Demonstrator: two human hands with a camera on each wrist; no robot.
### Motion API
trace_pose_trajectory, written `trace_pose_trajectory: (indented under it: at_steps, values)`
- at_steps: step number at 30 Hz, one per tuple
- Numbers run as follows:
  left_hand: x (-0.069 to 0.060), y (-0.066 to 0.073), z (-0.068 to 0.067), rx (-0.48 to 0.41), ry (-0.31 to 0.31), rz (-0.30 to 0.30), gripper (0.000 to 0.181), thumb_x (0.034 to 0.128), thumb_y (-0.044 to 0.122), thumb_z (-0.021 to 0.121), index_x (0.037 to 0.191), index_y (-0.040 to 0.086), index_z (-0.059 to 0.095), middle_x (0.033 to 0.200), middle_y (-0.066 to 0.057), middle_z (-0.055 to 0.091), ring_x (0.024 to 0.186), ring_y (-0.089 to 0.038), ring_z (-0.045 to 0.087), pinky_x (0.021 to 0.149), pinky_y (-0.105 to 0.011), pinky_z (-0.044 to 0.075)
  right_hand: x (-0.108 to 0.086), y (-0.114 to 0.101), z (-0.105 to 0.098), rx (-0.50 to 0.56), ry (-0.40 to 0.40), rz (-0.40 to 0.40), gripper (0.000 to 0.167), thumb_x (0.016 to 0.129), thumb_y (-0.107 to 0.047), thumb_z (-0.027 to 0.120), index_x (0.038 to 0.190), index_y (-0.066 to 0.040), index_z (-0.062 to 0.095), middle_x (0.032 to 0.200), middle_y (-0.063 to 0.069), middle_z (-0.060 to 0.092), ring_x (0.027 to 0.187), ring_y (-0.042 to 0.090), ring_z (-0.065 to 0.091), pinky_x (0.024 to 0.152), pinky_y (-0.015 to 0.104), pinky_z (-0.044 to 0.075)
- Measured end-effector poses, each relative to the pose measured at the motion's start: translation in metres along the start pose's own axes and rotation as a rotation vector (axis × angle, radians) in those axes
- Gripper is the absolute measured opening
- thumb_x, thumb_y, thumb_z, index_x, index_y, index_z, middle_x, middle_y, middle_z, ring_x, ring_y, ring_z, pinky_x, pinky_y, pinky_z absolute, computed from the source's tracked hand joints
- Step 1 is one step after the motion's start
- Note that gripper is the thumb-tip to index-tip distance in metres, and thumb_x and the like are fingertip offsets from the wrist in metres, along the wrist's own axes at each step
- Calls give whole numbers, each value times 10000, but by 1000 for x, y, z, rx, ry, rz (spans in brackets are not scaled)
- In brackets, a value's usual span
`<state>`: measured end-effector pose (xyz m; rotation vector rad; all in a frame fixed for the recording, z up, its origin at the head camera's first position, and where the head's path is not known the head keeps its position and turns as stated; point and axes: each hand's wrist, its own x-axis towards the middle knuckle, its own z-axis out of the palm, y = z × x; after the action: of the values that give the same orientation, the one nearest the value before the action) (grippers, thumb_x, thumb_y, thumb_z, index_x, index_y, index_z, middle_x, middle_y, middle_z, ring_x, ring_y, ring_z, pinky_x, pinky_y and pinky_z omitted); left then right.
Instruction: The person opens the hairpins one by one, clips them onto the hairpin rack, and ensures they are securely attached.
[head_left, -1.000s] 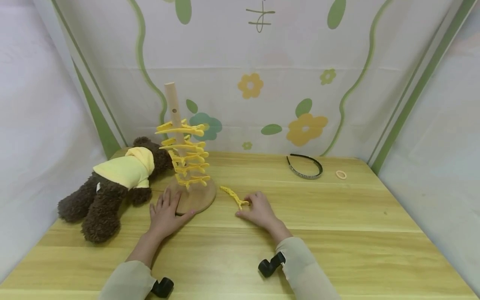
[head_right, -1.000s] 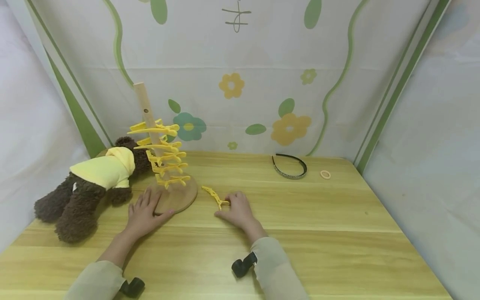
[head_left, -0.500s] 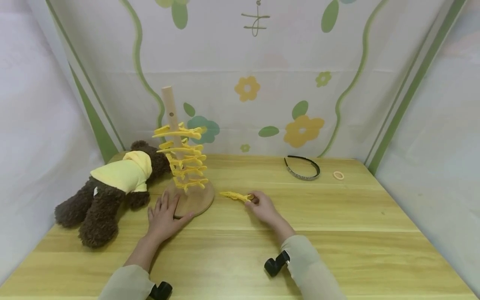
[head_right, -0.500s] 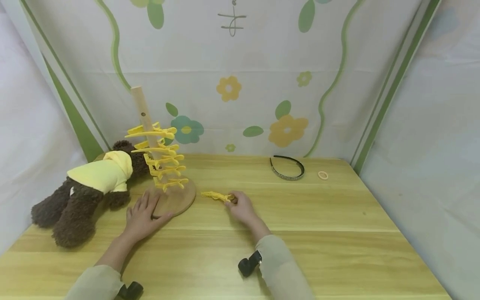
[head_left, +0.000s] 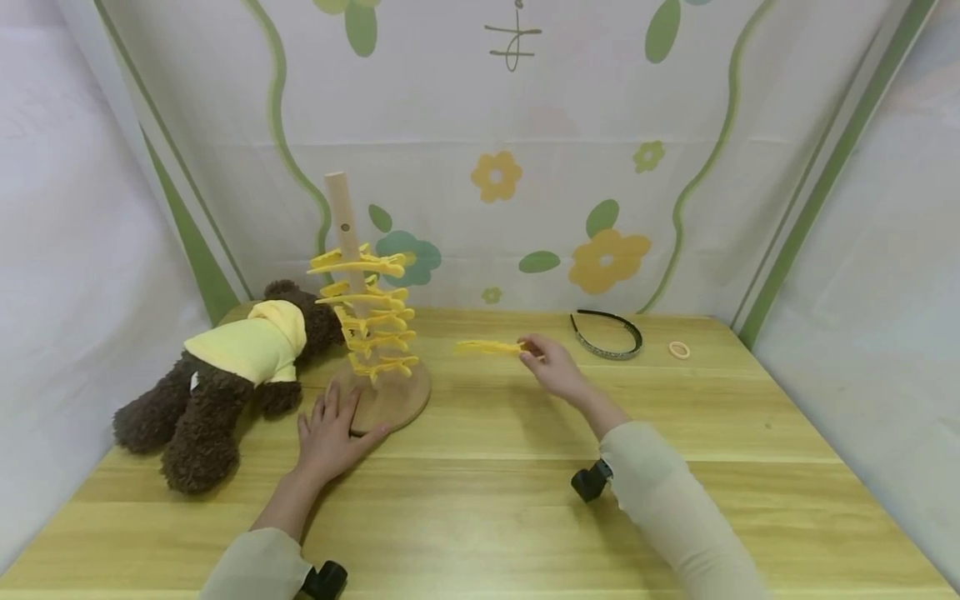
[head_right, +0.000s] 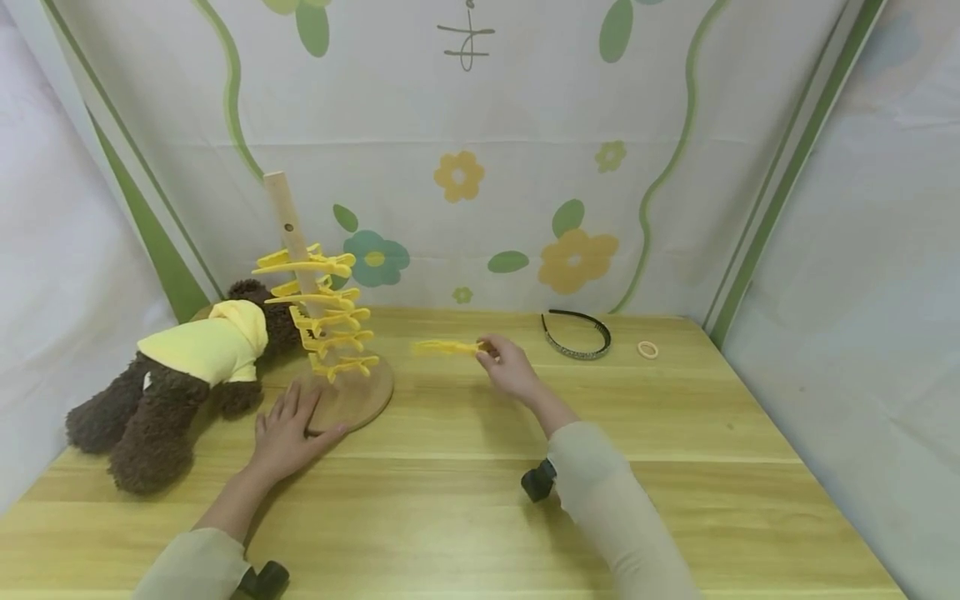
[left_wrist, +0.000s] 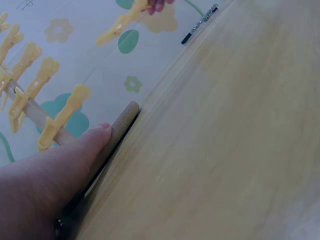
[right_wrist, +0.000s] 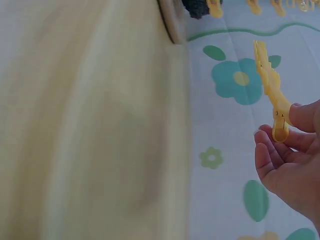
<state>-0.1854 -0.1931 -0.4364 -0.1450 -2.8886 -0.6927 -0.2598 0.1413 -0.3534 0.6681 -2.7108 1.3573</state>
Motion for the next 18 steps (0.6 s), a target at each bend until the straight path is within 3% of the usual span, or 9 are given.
trace_pose_trajectory:
  at_steps: [4,11,18]
  values:
    - [0,0,0,-6,-2,-3,878,744,639,464,1365,58,248,1393,-244,18,1211,-478,44,860,-644,-40,15,-17,-20,4,23,-5,288,890,-98,477,1140,45,476,1019,176,531,906,279,506,773,363,422]
    - [0,-1,2,1,-6,-8,888,740,650,455,1367,59,241,1396,-238,13,1215,-470,37,863,-639,-49,43,-67,-52,88,181,40,230,864,-77,523,1052,56,527,808,88,477,667,150,410,551,215,361]
    - [1,-1,1,0,-9,-7,887,740,649,457,1366,57,244,1396,-238,10,1215,-471,35,862,-640,-47,67,-112,-62,198,241,-10,177,847,-97,556,964,36,565,780,74,518,629,112,433,514,179,368]
